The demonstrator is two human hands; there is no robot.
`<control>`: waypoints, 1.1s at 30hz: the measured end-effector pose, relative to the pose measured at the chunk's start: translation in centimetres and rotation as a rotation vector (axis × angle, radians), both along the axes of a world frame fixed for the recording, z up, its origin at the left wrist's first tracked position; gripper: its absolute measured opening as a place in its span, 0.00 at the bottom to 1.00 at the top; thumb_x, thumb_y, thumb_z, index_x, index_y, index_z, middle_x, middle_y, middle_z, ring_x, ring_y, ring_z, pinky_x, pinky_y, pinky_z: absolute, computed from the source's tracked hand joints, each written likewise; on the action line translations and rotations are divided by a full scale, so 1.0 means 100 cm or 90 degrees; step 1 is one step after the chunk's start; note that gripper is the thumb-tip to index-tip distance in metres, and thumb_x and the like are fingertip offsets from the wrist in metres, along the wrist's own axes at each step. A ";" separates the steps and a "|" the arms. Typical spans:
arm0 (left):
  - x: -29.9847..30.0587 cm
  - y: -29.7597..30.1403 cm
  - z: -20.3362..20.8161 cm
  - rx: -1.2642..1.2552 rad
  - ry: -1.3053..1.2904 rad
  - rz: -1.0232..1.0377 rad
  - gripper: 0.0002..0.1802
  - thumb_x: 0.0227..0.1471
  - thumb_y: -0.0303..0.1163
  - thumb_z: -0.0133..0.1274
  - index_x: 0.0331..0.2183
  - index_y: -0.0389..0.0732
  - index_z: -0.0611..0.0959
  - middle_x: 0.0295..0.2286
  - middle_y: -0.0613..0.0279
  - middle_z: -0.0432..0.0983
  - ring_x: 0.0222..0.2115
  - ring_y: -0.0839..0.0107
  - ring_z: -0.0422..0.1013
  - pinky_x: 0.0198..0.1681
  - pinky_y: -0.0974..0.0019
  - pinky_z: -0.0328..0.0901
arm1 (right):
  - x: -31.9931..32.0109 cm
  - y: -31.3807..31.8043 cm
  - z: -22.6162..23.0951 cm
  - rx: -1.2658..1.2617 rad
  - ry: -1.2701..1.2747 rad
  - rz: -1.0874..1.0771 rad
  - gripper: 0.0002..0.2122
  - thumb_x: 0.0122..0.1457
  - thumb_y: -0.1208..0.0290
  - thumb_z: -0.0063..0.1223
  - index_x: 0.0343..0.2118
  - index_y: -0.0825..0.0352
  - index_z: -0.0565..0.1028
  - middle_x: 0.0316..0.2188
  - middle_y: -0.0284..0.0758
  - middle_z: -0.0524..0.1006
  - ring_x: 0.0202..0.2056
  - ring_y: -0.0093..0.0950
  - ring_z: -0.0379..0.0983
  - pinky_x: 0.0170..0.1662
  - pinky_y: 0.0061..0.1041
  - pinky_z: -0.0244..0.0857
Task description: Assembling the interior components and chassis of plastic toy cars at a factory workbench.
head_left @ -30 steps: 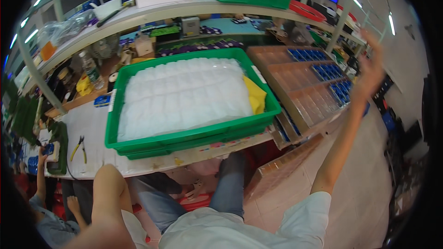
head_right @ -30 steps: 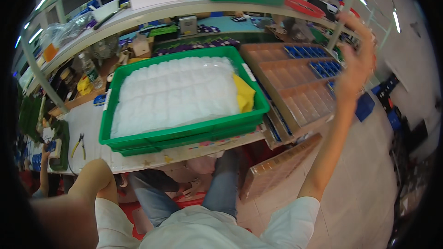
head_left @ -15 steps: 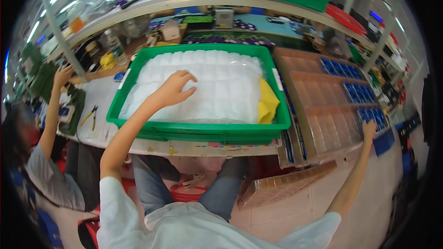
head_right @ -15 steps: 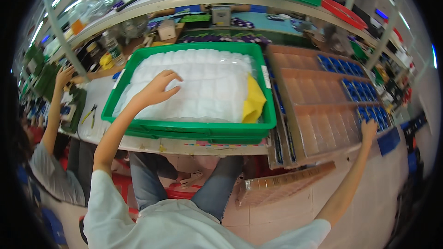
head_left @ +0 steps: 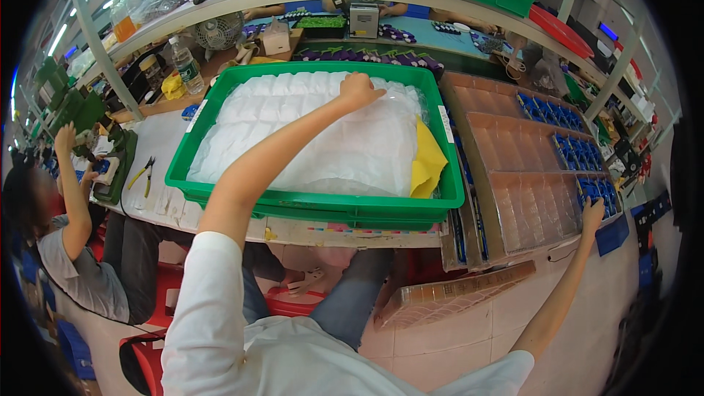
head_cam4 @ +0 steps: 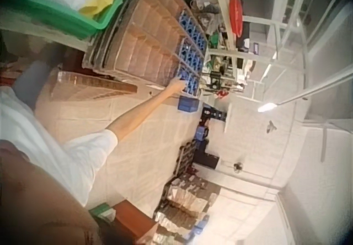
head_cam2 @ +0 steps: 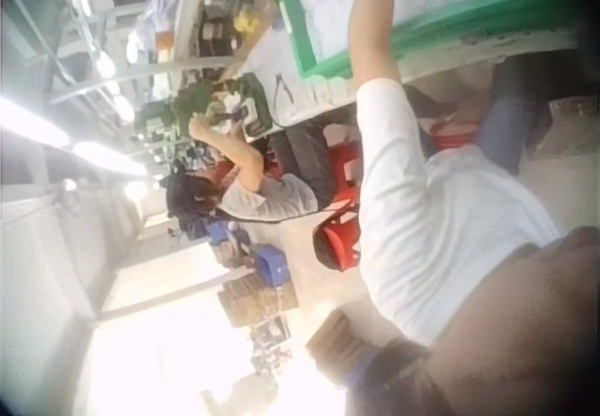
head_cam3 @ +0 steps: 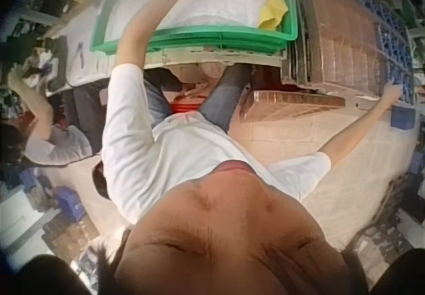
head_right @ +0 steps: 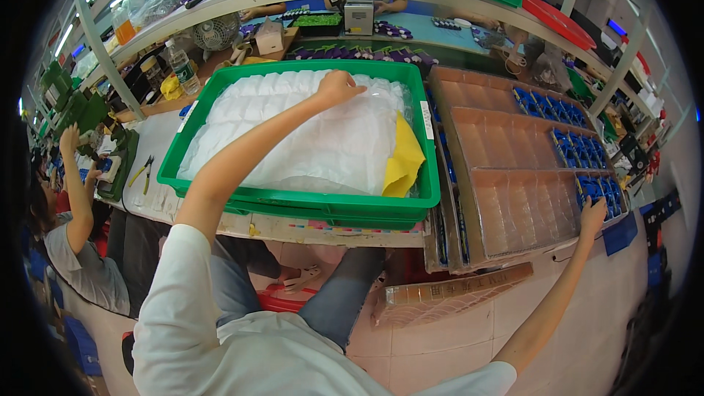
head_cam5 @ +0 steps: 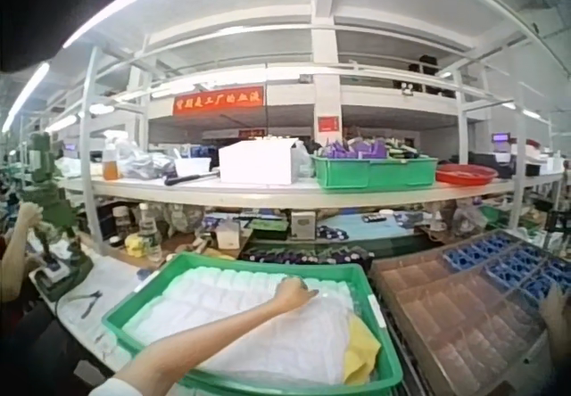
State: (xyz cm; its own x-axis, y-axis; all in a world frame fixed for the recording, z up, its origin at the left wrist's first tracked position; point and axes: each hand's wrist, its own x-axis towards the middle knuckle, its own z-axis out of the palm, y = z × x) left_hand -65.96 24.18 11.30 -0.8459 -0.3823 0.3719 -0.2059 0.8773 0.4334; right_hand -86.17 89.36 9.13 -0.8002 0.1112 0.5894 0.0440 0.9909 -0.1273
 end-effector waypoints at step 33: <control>0.375 0.048 0.044 -0.477 0.429 -0.108 0.09 0.36 0.31 0.55 0.27 0.50 0.81 0.31 0.74 0.73 0.31 0.75 0.65 0.29 0.74 0.55 | 0.479 -0.403 -0.011 -1.213 -0.569 0.791 0.35 0.44 0.63 0.54 0.53 0.68 0.50 0.42 0.41 0.64 0.31 0.33 0.66 0.30 0.29 0.62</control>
State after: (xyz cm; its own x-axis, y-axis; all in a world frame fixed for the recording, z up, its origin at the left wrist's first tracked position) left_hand -28.42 28.96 15.75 -0.3933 0.2502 0.8847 0.0299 0.9652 -0.2596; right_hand -38.23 49.10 8.03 -0.7769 -0.6221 0.0972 0.3084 -0.5106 -0.8026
